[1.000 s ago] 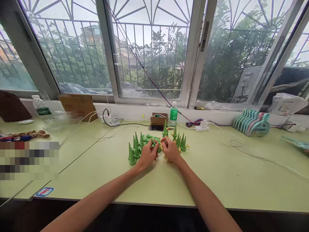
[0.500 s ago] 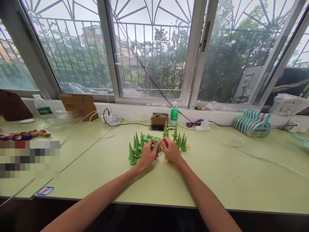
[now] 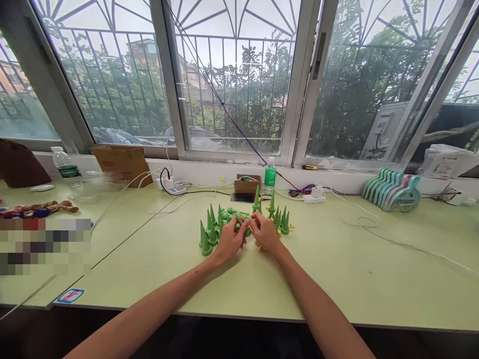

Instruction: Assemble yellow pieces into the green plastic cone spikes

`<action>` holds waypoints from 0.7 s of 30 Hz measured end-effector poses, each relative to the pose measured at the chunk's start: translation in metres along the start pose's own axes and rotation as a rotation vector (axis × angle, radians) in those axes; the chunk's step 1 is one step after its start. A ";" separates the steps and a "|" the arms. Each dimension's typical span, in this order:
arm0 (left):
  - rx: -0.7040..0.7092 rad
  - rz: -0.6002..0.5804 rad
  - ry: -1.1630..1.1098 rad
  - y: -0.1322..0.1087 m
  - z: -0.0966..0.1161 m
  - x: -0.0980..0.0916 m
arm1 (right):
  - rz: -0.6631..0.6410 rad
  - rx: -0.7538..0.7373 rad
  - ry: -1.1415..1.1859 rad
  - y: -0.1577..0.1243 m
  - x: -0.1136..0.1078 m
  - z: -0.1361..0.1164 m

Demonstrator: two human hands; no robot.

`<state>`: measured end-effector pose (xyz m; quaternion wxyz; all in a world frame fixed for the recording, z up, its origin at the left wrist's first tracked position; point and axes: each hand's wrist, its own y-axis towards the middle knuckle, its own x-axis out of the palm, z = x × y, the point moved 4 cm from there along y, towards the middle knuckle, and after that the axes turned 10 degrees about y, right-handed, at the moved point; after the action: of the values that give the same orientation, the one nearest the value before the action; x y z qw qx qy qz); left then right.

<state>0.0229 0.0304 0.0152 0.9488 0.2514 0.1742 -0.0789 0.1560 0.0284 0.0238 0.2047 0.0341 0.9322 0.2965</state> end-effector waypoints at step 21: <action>0.008 -0.057 -0.018 -0.002 0.003 0.001 | -0.005 0.004 -0.015 0.000 0.001 0.007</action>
<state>0.0244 0.0271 0.0162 0.9468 0.2491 0.1724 -0.1090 0.1578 0.0323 0.0185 0.2126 0.0344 0.9313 0.2938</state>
